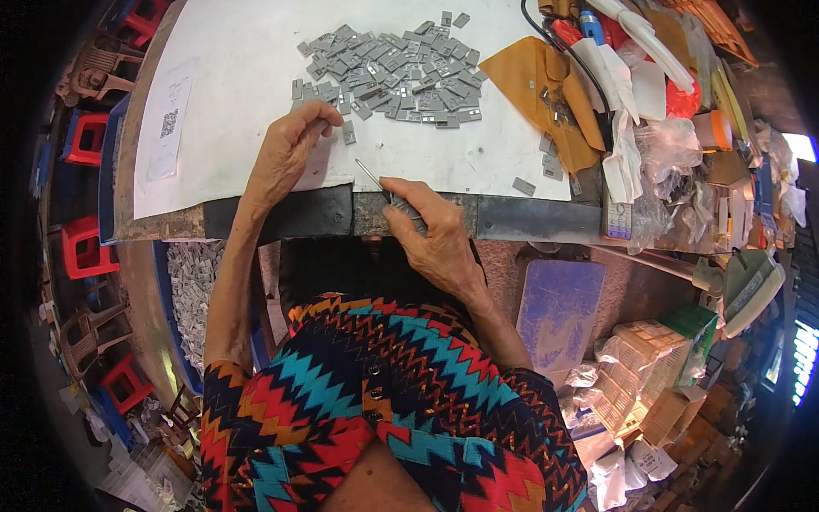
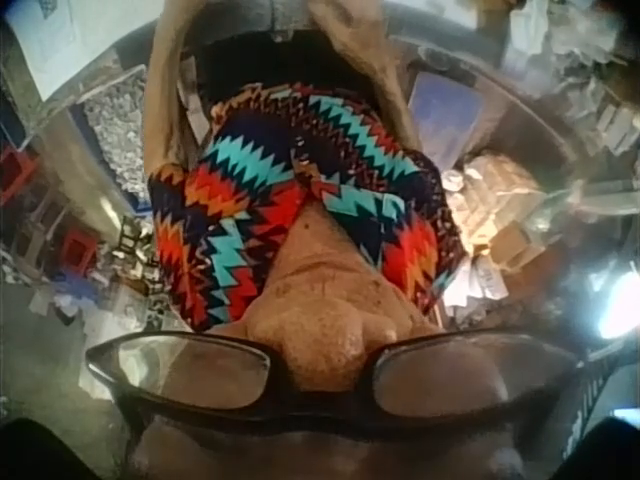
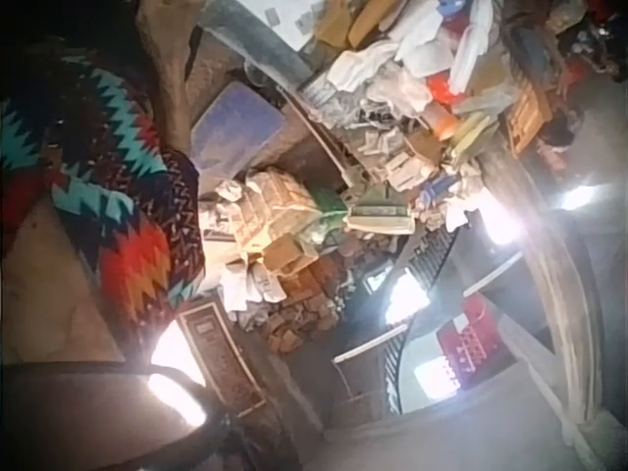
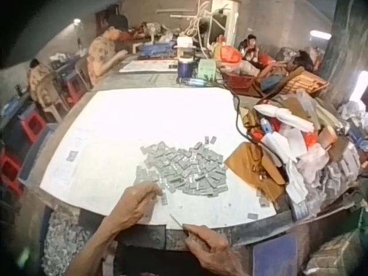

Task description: The recorder is using a small manual screwdriver-like tool to assemble or inspect small grey components at a manufacturing workbench.

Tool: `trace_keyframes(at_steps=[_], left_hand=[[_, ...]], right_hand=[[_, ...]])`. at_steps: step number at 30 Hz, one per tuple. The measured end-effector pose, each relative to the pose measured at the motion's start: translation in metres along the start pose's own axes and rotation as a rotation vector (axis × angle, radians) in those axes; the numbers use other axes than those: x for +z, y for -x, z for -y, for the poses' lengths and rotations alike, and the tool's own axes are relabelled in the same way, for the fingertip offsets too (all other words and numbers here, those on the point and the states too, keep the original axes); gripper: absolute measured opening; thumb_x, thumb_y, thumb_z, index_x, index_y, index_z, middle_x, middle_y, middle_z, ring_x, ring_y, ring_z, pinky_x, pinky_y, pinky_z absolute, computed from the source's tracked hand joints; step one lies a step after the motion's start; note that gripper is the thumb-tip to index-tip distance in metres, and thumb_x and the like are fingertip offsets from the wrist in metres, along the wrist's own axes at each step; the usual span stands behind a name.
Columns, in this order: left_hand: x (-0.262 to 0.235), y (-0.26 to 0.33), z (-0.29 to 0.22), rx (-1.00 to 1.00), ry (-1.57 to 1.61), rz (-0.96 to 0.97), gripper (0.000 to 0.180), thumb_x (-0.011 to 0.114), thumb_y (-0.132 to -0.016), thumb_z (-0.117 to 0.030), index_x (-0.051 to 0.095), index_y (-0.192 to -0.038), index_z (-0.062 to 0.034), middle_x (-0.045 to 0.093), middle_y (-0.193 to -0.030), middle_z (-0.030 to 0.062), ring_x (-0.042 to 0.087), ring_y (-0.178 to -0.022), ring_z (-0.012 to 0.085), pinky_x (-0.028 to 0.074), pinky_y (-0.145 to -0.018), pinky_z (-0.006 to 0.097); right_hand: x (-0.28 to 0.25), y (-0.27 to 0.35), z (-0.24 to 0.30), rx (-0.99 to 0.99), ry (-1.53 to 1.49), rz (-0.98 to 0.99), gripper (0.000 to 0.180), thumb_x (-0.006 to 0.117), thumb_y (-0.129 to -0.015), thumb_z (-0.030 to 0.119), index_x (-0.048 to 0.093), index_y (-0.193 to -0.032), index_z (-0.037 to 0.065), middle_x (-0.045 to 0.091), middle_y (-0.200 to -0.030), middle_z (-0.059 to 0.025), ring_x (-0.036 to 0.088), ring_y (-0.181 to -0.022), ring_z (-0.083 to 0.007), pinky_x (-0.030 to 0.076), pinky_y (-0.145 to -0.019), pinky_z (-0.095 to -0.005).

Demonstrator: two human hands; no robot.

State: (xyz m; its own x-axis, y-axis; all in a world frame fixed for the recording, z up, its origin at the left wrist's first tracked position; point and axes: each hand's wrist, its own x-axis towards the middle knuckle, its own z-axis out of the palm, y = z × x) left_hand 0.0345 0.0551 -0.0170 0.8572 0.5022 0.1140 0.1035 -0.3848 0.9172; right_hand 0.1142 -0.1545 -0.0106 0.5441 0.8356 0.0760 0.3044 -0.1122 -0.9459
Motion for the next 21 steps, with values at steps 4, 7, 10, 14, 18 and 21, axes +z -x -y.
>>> trace_keyframes(at_steps=[4, 7, 10, 14, 18, 21], left_hand=[[-0.001, -0.004, 0.001, 0.290, -0.378, 0.091, 0.017, 0.049, -0.078, 0.003, 0.057, -0.092, -0.0037, 0.048, -0.077, 0.0070, 0.048, -0.073, 0.0196, 0.041, -0.068, 0.030], [0.000, -0.006, 0.003, 0.385, -0.495, 0.114, 0.023, 0.052, -0.074, 0.006, 0.059, -0.092, -0.0052, 0.047, -0.077, 0.0081, 0.049, -0.075, 0.0229, 0.041, -0.068, 0.031], [-0.001, -0.009, 0.010, 0.407, -0.542, 0.154, 0.022, 0.057, -0.072, 0.005, 0.059, -0.091, -0.0059, 0.048, -0.078, 0.0074, 0.050, -0.077, 0.0246, 0.041, -0.069, 0.033], [-0.003, -0.012, 0.010, 0.368, -0.535, 0.181, 0.016, 0.060, -0.072, 0.000, 0.057, -0.087, -0.0052, 0.049, -0.079, 0.0071, 0.052, -0.080, 0.0255, 0.042, -0.072, 0.035], [-0.002, -0.008, 0.008, 0.393, -0.523, 0.142, 0.015, 0.060, -0.073, -0.001, 0.056, -0.087, -0.0048, 0.049, -0.080, 0.0074, 0.052, -0.080, 0.0257, 0.042, -0.072, 0.034], [-0.001, -0.001, 0.001, 0.265, -0.354, 0.089, 0.015, 0.059, -0.078, -0.005, 0.055, -0.092, -0.0050, 0.051, -0.081, 0.0054, 0.051, -0.078, 0.0202, 0.042, -0.068, 0.030]], right_hand=[[-0.005, 0.003, -0.004, 0.040, -0.016, 0.001, 0.029, 0.056, -0.083, 0.005, 0.057, -0.112, 0.001, 0.059, -0.083, -0.0030, 0.050, -0.061, -0.0062, 0.042, -0.056, -0.0201], [-0.004, 0.003, -0.007, 0.025, -0.016, -0.001, 0.029, 0.056, -0.083, 0.005, 0.057, -0.112, 0.001, 0.059, -0.082, -0.0027, 0.050, -0.061, -0.0060, 0.042, -0.055, -0.0201], [-0.002, 0.003, -0.008, 0.024, -0.020, 0.000, 0.029, 0.056, -0.083, 0.005, 0.057, -0.112, 0.001, 0.059, -0.081, -0.0028, 0.050, -0.060, -0.0061, 0.042, -0.054, -0.0201], [-0.001, 0.002, -0.009, 0.026, -0.027, -0.010, 0.029, 0.057, -0.083, 0.005, 0.057, -0.112, 0.002, 0.059, -0.081, -0.0030, 0.050, -0.060, -0.0060, 0.042, -0.054, -0.0199], [-0.004, 0.001, -0.004, 0.088, -0.062, 0.007, 0.028, 0.057, -0.081, 0.005, 0.056, -0.108, -0.003, 0.061, -0.101, -0.0168, 0.059, -0.094, -0.0233, 0.045, -0.081, -0.0298], [-0.005, -0.001, -0.001, 0.065, -0.060, -0.001, 0.028, 0.057, -0.081, 0.005, 0.056, -0.108, -0.003, 0.061, -0.101, -0.0158, 0.059, -0.093, -0.0218, 0.045, -0.080, -0.0287]])
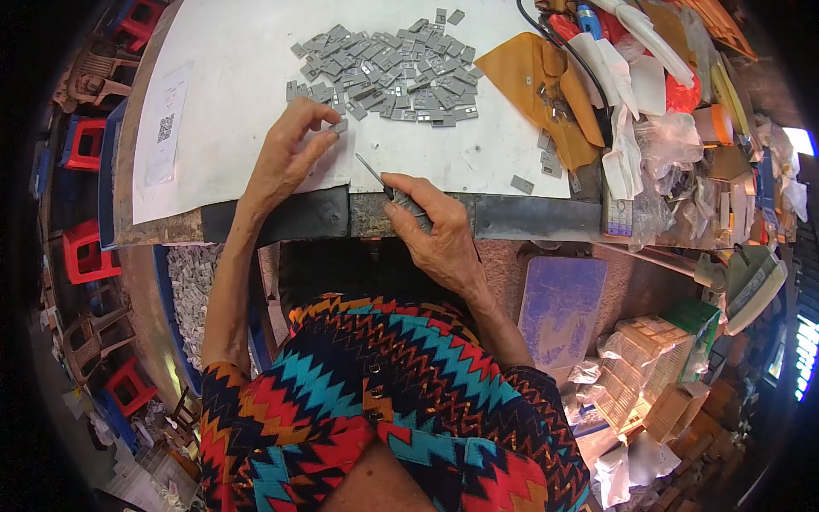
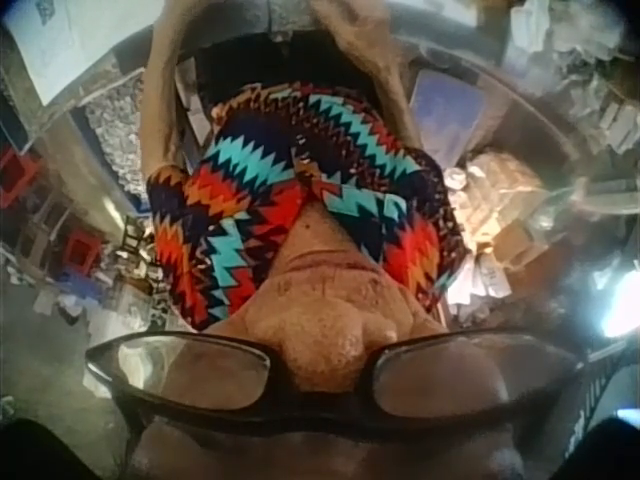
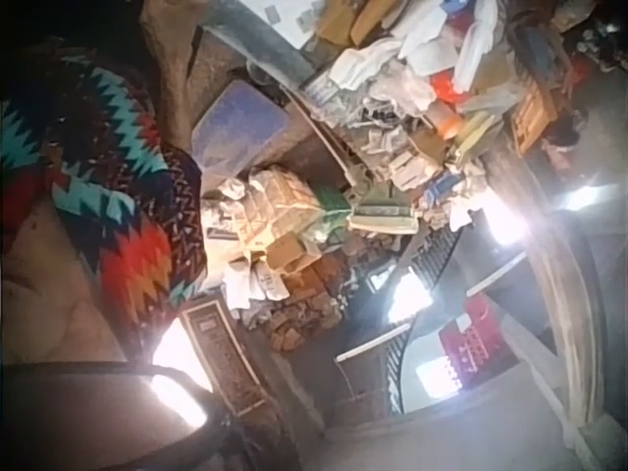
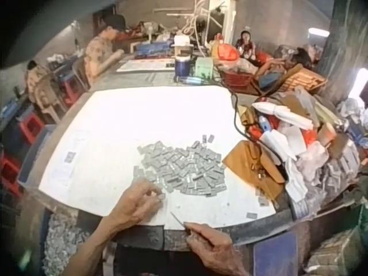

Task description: The recorder is using a small manual screwdriver-like tool to assemble or inspect small grey components at a manufacturing workbench.

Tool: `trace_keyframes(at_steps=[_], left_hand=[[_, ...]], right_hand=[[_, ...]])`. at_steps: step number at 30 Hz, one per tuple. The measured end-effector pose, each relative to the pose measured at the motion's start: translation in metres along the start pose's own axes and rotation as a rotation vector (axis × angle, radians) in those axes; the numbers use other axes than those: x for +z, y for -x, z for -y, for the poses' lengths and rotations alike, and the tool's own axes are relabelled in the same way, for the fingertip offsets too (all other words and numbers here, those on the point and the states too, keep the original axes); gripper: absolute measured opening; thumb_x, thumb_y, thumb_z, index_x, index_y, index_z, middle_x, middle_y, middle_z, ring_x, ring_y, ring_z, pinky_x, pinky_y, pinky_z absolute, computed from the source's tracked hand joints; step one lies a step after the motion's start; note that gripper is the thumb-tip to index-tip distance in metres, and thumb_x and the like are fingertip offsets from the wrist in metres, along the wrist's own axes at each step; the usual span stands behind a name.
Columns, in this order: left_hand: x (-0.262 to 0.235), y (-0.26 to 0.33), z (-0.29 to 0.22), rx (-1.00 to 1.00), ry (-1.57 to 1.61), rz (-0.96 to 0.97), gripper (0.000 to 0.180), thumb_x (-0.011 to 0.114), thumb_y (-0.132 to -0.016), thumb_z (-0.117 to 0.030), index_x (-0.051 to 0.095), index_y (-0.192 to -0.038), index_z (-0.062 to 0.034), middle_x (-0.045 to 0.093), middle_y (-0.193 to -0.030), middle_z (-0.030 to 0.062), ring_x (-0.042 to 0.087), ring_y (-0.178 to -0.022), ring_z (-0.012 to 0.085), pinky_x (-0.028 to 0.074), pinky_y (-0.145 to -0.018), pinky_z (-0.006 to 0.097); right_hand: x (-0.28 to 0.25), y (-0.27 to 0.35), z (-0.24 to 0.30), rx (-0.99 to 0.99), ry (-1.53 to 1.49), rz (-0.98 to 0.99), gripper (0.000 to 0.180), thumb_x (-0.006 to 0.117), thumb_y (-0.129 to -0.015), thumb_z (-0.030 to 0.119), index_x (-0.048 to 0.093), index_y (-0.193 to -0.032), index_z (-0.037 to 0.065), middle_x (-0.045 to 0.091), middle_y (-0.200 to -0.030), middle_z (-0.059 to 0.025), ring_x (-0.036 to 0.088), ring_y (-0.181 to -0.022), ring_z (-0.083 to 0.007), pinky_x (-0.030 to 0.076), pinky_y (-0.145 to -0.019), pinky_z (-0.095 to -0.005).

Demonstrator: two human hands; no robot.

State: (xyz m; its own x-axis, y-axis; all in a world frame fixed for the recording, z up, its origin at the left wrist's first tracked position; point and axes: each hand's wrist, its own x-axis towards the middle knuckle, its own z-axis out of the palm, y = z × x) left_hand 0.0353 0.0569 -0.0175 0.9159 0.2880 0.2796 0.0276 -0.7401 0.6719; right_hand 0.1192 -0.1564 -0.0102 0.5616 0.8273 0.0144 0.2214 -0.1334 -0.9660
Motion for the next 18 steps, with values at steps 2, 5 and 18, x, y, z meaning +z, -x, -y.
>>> trace_keyframes(at_steps=[2, 5, 18], left_hand=[[0.001, 0.005, -0.008, -0.338, 0.490, -0.044, 0.016, 0.057, -0.083, -0.009, 0.055, -0.098, -0.0032, 0.054, -0.085, 0.0041, 0.049, -0.075, 0.0126, 0.041, -0.064, 0.025], [0.001, 0.012, -0.024, -0.519, 1.227, -0.127, 0.020, 0.054, -0.087, -0.011, 0.055, -0.103, 0.0002, 0.057, -0.090, 0.0065, 0.047, -0.072, 0.0088, 0.040, -0.060, 0.022], [0.019, 0.028, -0.041, -0.535, 1.328, -0.163, 0.023, 0.051, -0.089, -0.010, 0.053, -0.106, 0.0063, 0.059, -0.078, 0.0088, 0.050, -0.058, 0.0079, 0.042, -0.051, 0.019]], right_hand=[[0.001, -0.001, 0.001, -0.067, -0.014, -0.060, 0.028, 0.058, -0.083, 0.004, 0.058, -0.111, 0.002, 0.056, -0.075, -0.0005, 0.050, -0.060, -0.0051, 0.040, -0.053, -0.0182], [0.000, -0.003, 0.012, -0.048, -0.038, -0.060, 0.028, 0.059, -0.083, 0.004, 0.059, -0.110, 0.003, 0.057, -0.076, -0.0003, 0.050, -0.059, -0.0049, 0.039, -0.053, -0.0177], [0.007, -0.005, 0.014, -0.110, 0.021, -0.034, 0.028, 0.058, -0.082, 0.004, 0.058, -0.110, 0.002, 0.058, -0.083, -0.0012, 0.050, -0.061, -0.0052, 0.041, -0.055, -0.0186]])
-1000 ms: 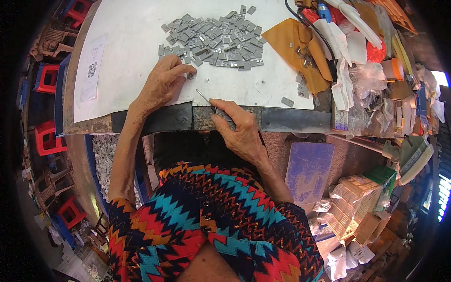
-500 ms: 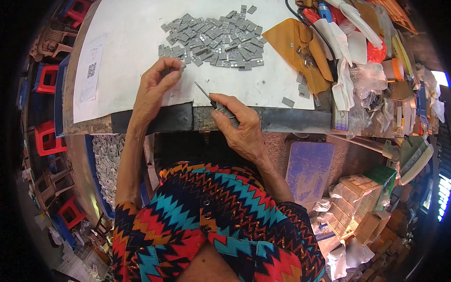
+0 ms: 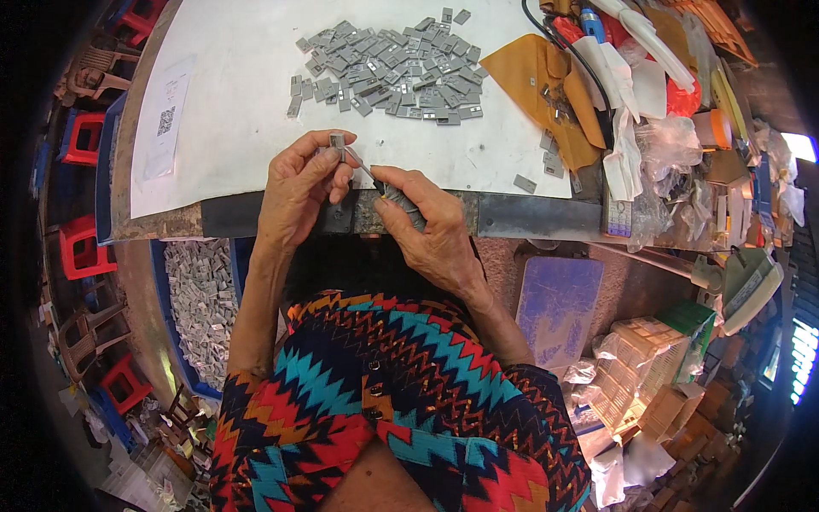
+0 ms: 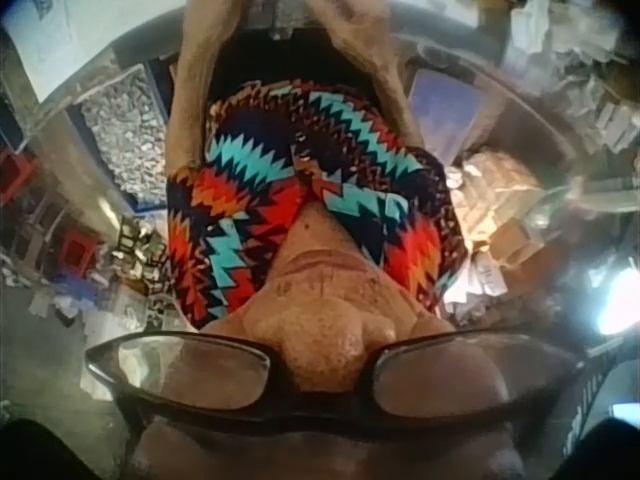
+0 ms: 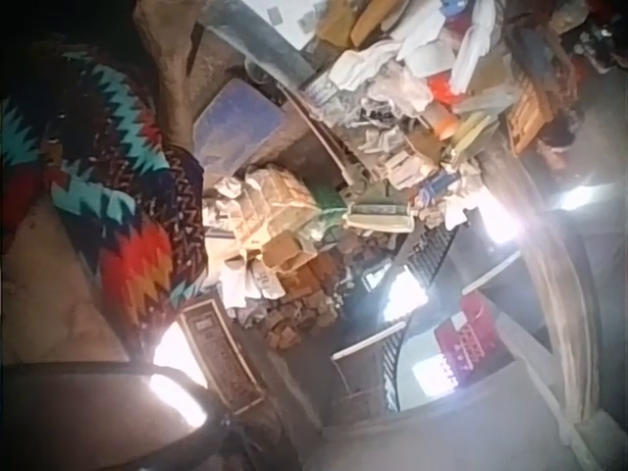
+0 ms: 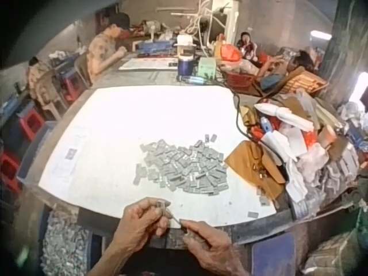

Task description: The recorder is using a small manual screwdriver-like tool to assemble or inspect small grey components at a manufacturing workbench.

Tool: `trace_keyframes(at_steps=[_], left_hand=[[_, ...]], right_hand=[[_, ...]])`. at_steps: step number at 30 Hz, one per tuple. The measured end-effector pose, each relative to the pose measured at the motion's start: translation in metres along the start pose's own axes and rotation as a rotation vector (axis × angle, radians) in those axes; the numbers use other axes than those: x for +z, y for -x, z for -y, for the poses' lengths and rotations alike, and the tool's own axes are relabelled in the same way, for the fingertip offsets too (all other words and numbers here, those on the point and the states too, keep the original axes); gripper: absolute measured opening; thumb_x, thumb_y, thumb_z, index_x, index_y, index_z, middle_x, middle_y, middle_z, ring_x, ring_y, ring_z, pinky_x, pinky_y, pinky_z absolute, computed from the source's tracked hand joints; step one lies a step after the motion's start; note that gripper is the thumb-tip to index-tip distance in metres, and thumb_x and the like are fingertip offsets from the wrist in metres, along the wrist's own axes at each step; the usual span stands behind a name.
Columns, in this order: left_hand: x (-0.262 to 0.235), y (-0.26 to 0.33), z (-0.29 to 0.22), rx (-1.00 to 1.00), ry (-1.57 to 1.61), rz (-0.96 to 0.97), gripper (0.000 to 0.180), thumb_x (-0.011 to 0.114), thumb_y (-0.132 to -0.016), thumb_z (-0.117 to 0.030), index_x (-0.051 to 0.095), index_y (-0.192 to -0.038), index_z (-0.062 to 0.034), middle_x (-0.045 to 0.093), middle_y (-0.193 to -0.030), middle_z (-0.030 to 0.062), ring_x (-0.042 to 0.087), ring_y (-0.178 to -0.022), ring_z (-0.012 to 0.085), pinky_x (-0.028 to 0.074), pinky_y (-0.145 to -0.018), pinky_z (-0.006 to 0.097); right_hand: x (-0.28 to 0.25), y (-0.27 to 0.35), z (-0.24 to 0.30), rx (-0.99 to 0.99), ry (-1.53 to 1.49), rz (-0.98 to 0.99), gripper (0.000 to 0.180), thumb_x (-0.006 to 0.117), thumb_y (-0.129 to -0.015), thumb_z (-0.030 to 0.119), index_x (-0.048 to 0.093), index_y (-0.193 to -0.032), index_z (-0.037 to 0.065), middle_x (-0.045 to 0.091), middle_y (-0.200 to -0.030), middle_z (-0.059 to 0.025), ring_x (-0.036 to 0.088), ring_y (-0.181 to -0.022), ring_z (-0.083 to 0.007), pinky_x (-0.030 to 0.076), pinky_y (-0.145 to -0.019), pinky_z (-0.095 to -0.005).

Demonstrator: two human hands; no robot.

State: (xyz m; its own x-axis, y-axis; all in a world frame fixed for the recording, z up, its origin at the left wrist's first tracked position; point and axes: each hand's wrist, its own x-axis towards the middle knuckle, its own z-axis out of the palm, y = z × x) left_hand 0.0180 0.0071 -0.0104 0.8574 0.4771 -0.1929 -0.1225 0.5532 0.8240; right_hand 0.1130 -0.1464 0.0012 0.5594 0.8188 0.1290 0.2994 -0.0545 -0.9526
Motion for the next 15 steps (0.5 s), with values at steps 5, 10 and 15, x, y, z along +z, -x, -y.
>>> trace_keyframes(at_steps=[5, 10, 15], left_hand=[[0.0034, 0.0018, 0.0027, 0.018, -0.122, -0.035, 0.022, 0.050, -0.090, -0.010, 0.053, -0.105, 0.0056, 0.060, -0.076, 0.0084, 0.050, -0.054, 0.0071, 0.042, -0.047, 0.018], [0.0025, 0.0019, 0.0056, 0.039, -0.226, -0.055, 0.021, 0.048, -0.090, -0.009, 0.054, -0.104, 0.0057, 0.060, -0.076, 0.0079, 0.050, -0.052, 0.0063, 0.041, -0.046, 0.018], [0.0035, 0.0023, 0.0069, 0.053, -0.337, -0.048, 0.021, 0.048, -0.091, -0.010, 0.054, -0.104, 0.0048, 0.059, -0.074, 0.0063, 0.049, -0.051, 0.0052, 0.040, -0.046, 0.017]], right_hand=[[0.0035, -0.0044, -0.0028, -0.078, 0.057, 0.023, 0.029, 0.059, -0.079, 0.002, 0.055, -0.107, -0.003, 0.060, -0.096, -0.0167, 0.061, -0.087, -0.0242, 0.047, -0.074, -0.0300], [0.0054, -0.0041, -0.0048, -0.052, 0.044, 0.028, 0.029, 0.058, -0.080, 0.002, 0.056, -0.108, -0.002, 0.061, -0.097, -0.0138, 0.060, -0.088, -0.0200, 0.046, -0.076, -0.0277], [0.0047, -0.0041, -0.0055, -0.036, 0.045, 0.030, 0.029, 0.057, -0.080, 0.003, 0.057, -0.109, 0.000, 0.062, -0.097, -0.0108, 0.059, -0.088, -0.0154, 0.045, -0.077, -0.0250]])
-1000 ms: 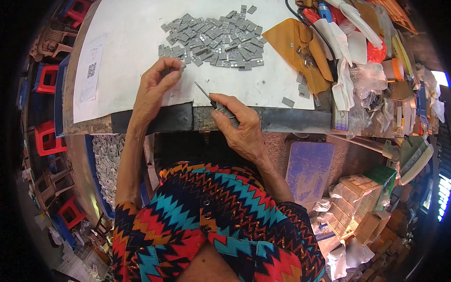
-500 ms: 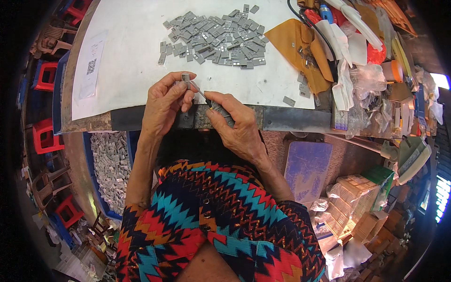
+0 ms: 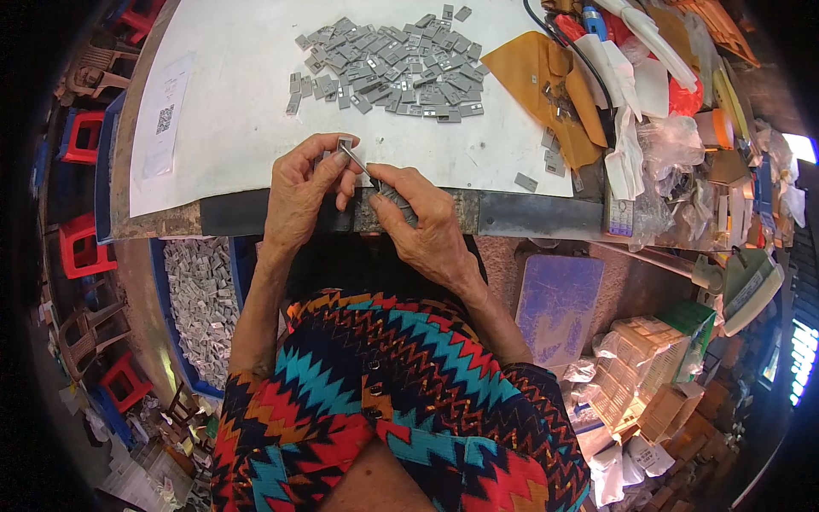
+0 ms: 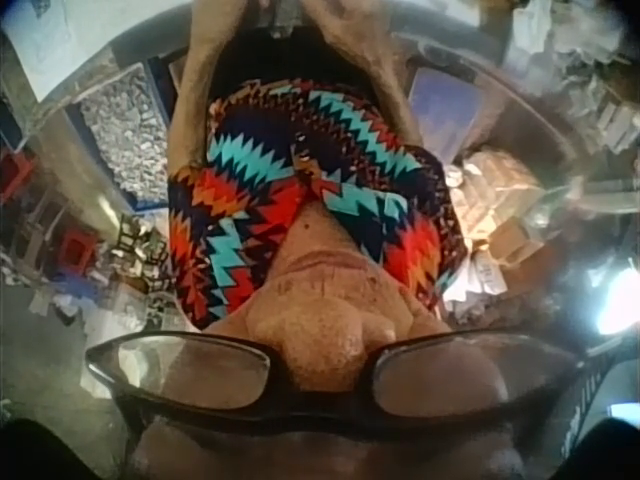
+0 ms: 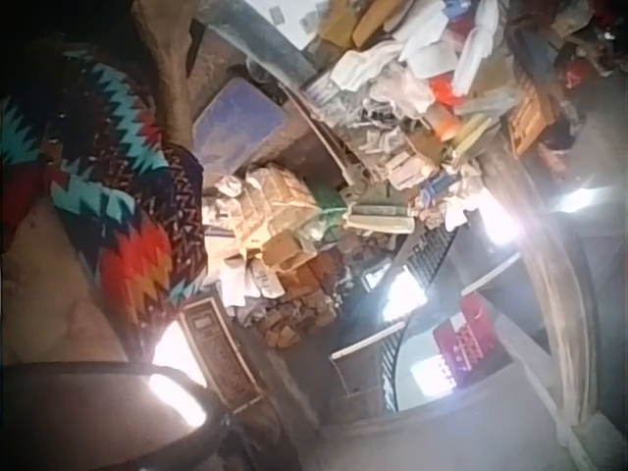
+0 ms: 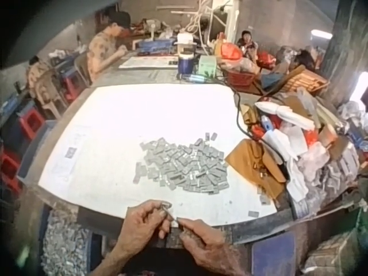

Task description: The recorder is using a small manual screwdriver-like tool to assemble or inspect small grey components at a manufacturing workbench.

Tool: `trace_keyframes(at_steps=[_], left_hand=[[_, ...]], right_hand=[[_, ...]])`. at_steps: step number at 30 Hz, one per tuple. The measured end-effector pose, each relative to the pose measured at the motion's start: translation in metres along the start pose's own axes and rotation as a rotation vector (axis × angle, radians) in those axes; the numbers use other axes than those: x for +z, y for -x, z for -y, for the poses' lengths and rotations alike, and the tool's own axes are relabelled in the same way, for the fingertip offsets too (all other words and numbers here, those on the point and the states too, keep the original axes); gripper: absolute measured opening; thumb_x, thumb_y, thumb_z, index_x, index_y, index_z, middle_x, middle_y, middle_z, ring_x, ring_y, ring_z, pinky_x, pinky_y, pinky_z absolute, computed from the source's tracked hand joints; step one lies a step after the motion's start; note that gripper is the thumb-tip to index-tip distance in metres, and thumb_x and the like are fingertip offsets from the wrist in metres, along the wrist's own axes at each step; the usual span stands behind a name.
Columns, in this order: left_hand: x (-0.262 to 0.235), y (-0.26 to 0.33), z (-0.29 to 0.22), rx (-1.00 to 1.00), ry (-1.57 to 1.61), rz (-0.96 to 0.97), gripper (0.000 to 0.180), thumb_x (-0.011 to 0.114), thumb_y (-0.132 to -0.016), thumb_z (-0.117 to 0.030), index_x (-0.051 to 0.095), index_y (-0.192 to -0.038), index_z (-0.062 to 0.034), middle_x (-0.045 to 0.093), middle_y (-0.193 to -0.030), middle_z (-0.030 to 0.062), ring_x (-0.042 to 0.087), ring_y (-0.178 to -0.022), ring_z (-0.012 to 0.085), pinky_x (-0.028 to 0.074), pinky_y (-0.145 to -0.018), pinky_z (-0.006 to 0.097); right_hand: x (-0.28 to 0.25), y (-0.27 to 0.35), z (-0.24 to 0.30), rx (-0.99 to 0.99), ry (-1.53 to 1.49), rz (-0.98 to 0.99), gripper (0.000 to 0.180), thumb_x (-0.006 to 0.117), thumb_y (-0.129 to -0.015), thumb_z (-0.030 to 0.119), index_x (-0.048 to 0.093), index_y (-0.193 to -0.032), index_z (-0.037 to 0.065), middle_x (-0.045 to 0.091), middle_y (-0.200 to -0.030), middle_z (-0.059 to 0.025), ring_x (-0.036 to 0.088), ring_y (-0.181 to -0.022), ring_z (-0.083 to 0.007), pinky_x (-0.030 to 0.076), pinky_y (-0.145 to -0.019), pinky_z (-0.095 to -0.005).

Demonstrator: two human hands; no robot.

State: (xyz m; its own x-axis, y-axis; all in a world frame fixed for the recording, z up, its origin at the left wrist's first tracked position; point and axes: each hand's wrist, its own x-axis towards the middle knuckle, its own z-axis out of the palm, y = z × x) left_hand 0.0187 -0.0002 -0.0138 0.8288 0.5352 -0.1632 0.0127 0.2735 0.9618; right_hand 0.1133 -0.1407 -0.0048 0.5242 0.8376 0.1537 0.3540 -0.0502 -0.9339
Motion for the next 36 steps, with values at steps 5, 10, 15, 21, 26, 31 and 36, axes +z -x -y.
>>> trace_keyframes(at_steps=[5, 10, 15, 21, 26, 31, 36], left_hand=[[0.003, 0.000, 0.001, 0.043, -0.073, -0.037, 0.019, 0.048, -0.090, -0.009, 0.056, -0.102, 0.0037, 0.058, -0.071, 0.0042, 0.048, -0.050, 0.0047, 0.039, -0.045, 0.017], [0.007, 0.004, 0.001, 0.122, -0.242, -0.123, 0.017, 0.049, -0.088, -0.007, 0.057, -0.099, 0.0028, 0.057, -0.067, 0.0027, 0.049, -0.050, 0.0050, 0.039, -0.045, 0.019], [0.007, 0.003, 0.001, 0.225, -0.578, -0.201, 0.017, 0.051, -0.083, -0.004, 0.057, -0.098, 0.0030, 0.057, -0.066, 0.0109, 0.053, -0.051, 0.0112, 0.042, -0.048, 0.026], [0.009, 0.002, 0.004, 0.423, -0.696, -0.258, 0.016, 0.051, -0.082, -0.002, 0.056, -0.096, 0.0030, 0.060, -0.076, 0.0190, 0.061, -0.064, 0.0301, 0.047, -0.057, 0.033], [0.008, 0.003, 0.003, 0.491, -0.814, -0.272, 0.018, 0.051, -0.081, 0.001, 0.055, -0.098, 0.0039, 0.060, -0.084, 0.0204, 0.061, -0.072, 0.0341, 0.048, -0.060, 0.036], [0.002, 0.003, 0.005, 0.564, -0.863, -0.283, 0.019, 0.053, -0.079, 0.004, 0.054, -0.098, 0.0046, 0.059, -0.087, 0.0201, 0.061, -0.074, 0.0338, 0.048, -0.061, 0.036], [-0.004, 0.001, -0.001, 0.713, -1.005, -0.133, 0.027, 0.053, -0.074, 0.007, 0.052, -0.100, 0.0035, 0.057, -0.078, 0.0164, 0.058, -0.065, 0.0311, 0.046, -0.056, 0.035]], right_hand=[[-0.001, 0.001, -0.001, -0.014, 0.013, -0.009, 0.029, 0.057, -0.080, 0.002, 0.057, -0.109, -0.001, 0.062, -0.097, -0.0114, 0.060, -0.088, -0.0162, 0.045, -0.077, -0.0255], [0.002, 0.002, 0.000, -0.036, 0.070, -0.006, 0.029, 0.057, -0.080, 0.001, 0.056, -0.109, -0.001, 0.061, -0.095, -0.0129, 0.060, -0.086, -0.0190, 0.045, -0.075, -0.0265], [0.008, 0.002, -0.002, -0.188, 0.192, -0.054, 0.034, 0.059, -0.076, -0.002, 0.052, -0.109, -0.002, 0.054, -0.080, -0.0151, 0.057, -0.068, -0.0291, 0.046, -0.057, -0.0337], [0.017, 0.005, -0.003, -0.250, 0.387, -0.109, 0.035, 0.061, -0.074, 0.000, 0.054, -0.108, 0.001, 0.051, -0.081, -0.0120, 0.054, -0.061, -0.0252, 0.044, -0.052, -0.0340], [0.020, 0.005, -0.003, -0.412, 0.652, -0.195, 0.037, 0.062, -0.072, 0.002, 0.055, -0.109, 0.002, 0.051, -0.081, -0.0111, 0.054, -0.062, -0.0248, 0.043, -0.052, -0.0322], [0.025, 0.002, 0.000, -0.323, 0.395, -0.156, 0.038, 0.061, -0.072, 0.001, 0.054, -0.110, 0.001, 0.052, -0.079, -0.0105, 0.054, -0.061, -0.0243, 0.044, -0.052, -0.0321], [0.031, 0.006, 0.002, -0.294, 0.411, -0.159, 0.039, 0.061, -0.071, -0.001, 0.054, -0.110, -0.001, 0.052, -0.077, -0.0105, 0.055, -0.061, -0.0236, 0.043, -0.051, -0.0320]])
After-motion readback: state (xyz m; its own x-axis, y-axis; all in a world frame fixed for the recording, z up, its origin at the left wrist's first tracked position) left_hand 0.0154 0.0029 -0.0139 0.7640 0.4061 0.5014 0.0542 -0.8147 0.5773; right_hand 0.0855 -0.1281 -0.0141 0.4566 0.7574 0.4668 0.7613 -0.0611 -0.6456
